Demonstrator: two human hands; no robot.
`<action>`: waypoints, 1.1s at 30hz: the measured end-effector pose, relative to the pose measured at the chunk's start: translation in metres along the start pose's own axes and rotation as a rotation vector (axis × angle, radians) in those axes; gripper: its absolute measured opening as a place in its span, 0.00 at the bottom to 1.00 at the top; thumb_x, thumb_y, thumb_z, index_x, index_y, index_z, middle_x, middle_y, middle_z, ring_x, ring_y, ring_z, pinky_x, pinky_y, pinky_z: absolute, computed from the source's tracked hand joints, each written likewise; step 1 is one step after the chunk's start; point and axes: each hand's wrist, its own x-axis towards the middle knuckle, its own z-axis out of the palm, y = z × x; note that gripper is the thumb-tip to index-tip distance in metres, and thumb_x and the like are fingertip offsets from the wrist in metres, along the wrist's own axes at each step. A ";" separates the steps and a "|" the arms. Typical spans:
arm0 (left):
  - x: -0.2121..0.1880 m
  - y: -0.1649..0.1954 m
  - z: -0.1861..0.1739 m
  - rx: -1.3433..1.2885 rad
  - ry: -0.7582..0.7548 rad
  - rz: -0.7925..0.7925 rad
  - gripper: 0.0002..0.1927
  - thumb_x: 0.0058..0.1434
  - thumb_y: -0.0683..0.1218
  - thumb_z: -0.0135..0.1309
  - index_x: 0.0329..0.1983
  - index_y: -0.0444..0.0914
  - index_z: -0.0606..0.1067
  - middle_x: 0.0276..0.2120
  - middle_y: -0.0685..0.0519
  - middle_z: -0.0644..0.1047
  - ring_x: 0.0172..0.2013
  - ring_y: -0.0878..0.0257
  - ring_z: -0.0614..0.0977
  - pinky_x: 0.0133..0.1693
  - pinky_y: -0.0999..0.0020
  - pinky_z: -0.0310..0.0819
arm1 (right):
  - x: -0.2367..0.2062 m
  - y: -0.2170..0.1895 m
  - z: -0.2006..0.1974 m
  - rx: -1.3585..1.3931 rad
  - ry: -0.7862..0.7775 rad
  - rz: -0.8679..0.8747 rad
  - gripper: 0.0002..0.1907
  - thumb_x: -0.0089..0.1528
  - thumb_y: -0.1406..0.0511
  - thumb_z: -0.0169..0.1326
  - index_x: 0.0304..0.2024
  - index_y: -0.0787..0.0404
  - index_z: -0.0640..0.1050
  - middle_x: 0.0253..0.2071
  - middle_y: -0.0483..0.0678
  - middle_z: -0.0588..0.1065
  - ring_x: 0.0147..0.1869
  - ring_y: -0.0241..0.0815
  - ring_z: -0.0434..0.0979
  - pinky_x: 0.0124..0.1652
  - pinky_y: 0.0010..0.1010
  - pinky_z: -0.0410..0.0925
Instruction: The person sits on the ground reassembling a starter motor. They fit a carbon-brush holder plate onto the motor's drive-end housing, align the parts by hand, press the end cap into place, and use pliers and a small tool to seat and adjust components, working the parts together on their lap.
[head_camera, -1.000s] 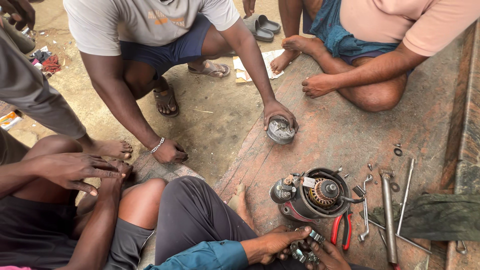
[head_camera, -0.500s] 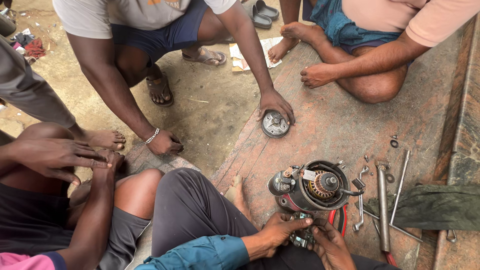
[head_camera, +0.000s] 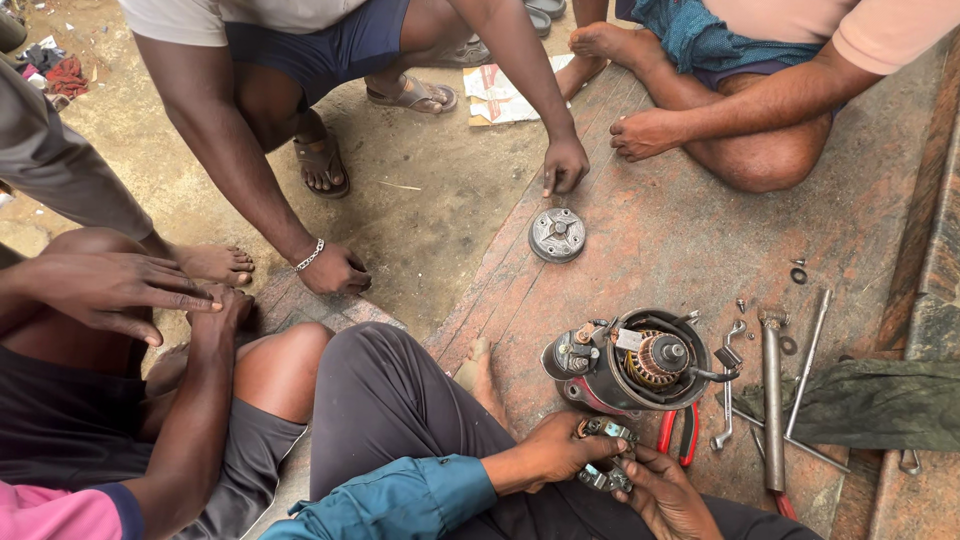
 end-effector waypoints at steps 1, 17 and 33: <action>0.001 0.001 -0.001 0.056 0.006 0.003 0.22 0.62 0.57 0.60 0.49 0.36 0.81 0.38 0.52 0.84 0.39 0.65 0.85 0.43 0.66 0.78 | 0.000 0.000 0.000 0.006 0.038 0.010 0.21 0.62 0.69 0.57 0.57 0.69 0.73 0.46 0.50 0.76 0.46 0.40 0.77 0.39 0.38 0.72; 0.013 0.005 -0.004 0.287 0.046 0.050 0.24 0.64 0.61 0.56 0.48 0.37 0.80 0.34 0.47 0.84 0.40 0.55 0.87 0.45 0.60 0.78 | 0.007 0.010 -0.005 -0.045 0.128 -0.064 0.15 0.63 0.67 0.57 0.52 0.66 0.76 0.42 0.46 0.76 0.43 0.33 0.73 0.33 0.30 0.67; 0.005 0.008 -0.002 0.212 0.017 -0.085 0.24 0.63 0.61 0.56 0.39 0.35 0.82 0.30 0.51 0.83 0.30 0.63 0.83 0.32 0.65 0.76 | 0.010 0.013 -0.017 -0.164 0.178 -0.016 0.11 0.63 0.66 0.57 0.46 0.66 0.79 0.35 0.44 0.78 0.32 0.31 0.71 0.25 0.26 0.61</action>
